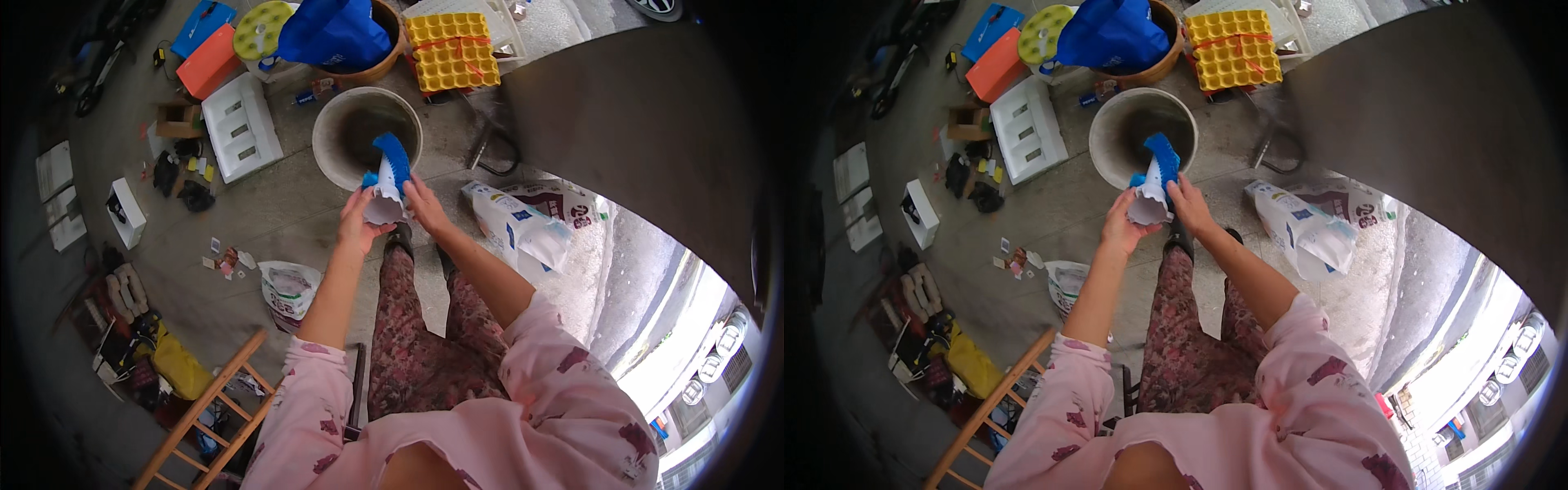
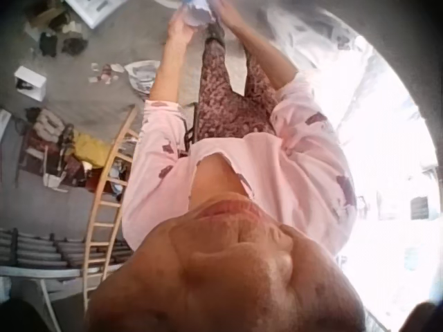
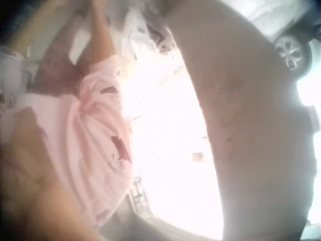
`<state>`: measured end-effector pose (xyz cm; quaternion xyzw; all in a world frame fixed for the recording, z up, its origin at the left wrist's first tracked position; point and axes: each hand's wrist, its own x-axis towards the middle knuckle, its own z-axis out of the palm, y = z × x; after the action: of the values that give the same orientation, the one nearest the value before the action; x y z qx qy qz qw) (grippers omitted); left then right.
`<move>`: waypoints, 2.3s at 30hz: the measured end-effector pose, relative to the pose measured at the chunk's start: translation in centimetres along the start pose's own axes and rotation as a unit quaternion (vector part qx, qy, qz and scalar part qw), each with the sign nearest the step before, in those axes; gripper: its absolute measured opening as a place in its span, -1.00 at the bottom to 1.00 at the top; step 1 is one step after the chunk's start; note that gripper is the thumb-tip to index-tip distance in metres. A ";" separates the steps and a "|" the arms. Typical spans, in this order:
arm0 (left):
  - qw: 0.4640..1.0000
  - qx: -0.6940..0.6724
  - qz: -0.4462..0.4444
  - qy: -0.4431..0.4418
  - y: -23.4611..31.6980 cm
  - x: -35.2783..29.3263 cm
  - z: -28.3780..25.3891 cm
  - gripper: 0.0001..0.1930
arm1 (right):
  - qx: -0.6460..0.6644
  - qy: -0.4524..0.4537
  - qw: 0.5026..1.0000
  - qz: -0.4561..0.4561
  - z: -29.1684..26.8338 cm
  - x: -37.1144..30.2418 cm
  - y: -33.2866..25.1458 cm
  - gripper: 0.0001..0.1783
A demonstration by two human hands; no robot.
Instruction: The person sorts through various items on the floor of a storage room, placing objects into a white bucket and different bags. They handle a red lid, a hand brush, a blue and white scrubber, a hand saw, and yellow egg cartons, eventually moving a wooden bench aside.
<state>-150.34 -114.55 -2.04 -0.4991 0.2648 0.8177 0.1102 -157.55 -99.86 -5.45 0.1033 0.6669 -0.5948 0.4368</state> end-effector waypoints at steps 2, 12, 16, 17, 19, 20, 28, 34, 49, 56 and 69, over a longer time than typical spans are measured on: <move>0.997 0.070 0.005 0.041 2.1 2.1 0.4 -0.40 | -0.055 0.119 0.986 -0.106 -0.4 2.4 2.2 -0.52; 0.927 0.315 -0.009 0.203 3.7 22.0 -2.5 -0.07 | -0.243 0.300 0.921 0.059 -14.5 15.8 16.1 -0.70; 0.858 0.447 0.016 0.254 1.7 28.5 -1.1 -0.21 | -0.355 0.240 0.893 0.134 -19.9 21.3 21.8 -0.68; 0.846 0.464 0.021 0.261 1.4 29.9 -1.1 -0.23 | -0.362 0.224 0.894 0.143 -20.9 22.5 22.7 -0.64; 0.819 0.507 0.059 0.262 0.8 32.5 -1.8 -0.26 | -0.370 0.233 0.880 0.186 -22.6 25.3 24.2 -0.55; 0.802 0.530 0.094 0.258 0.7 33.7 -2.7 -0.27 | -0.375 0.233 0.873 0.205 -22.8 26.7 24.7 -0.51; 0.638 0.717 0.191 0.207 -0.7 37.4 -2.1 -0.43 | -0.418 0.259 0.837 0.240 -26.8 31.7 29.8 -0.34; 0.571 0.734 0.322 0.181 -0.4 39.2 -3.6 -0.43 | -0.430 0.277 0.808 0.292 -26.6 32.5 26.9 -0.40; 0.790 0.452 0.342 0.234 -0.5 27.7 1.1 -0.50 | -0.359 0.150 0.907 0.161 -30.7 21.3 17.9 -0.47; 0.830 0.435 0.328 0.119 -2.0 16.6 6.7 -0.48 | -0.073 -0.049 0.981 0.172 -27.0 8.3 3.4 -0.70; 0.981 -0.179 -0.041 -0.057 -0.8 1.4 5.7 -0.62 | 0.507 -0.243 0.815 0.139 -15.0 -0.8 -1.8 -0.66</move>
<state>-154.99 -110.91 -1.46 -0.4740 0.0872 0.8736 0.0672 -165.13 -86.79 -4.92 0.2540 0.1219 -0.7875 0.5482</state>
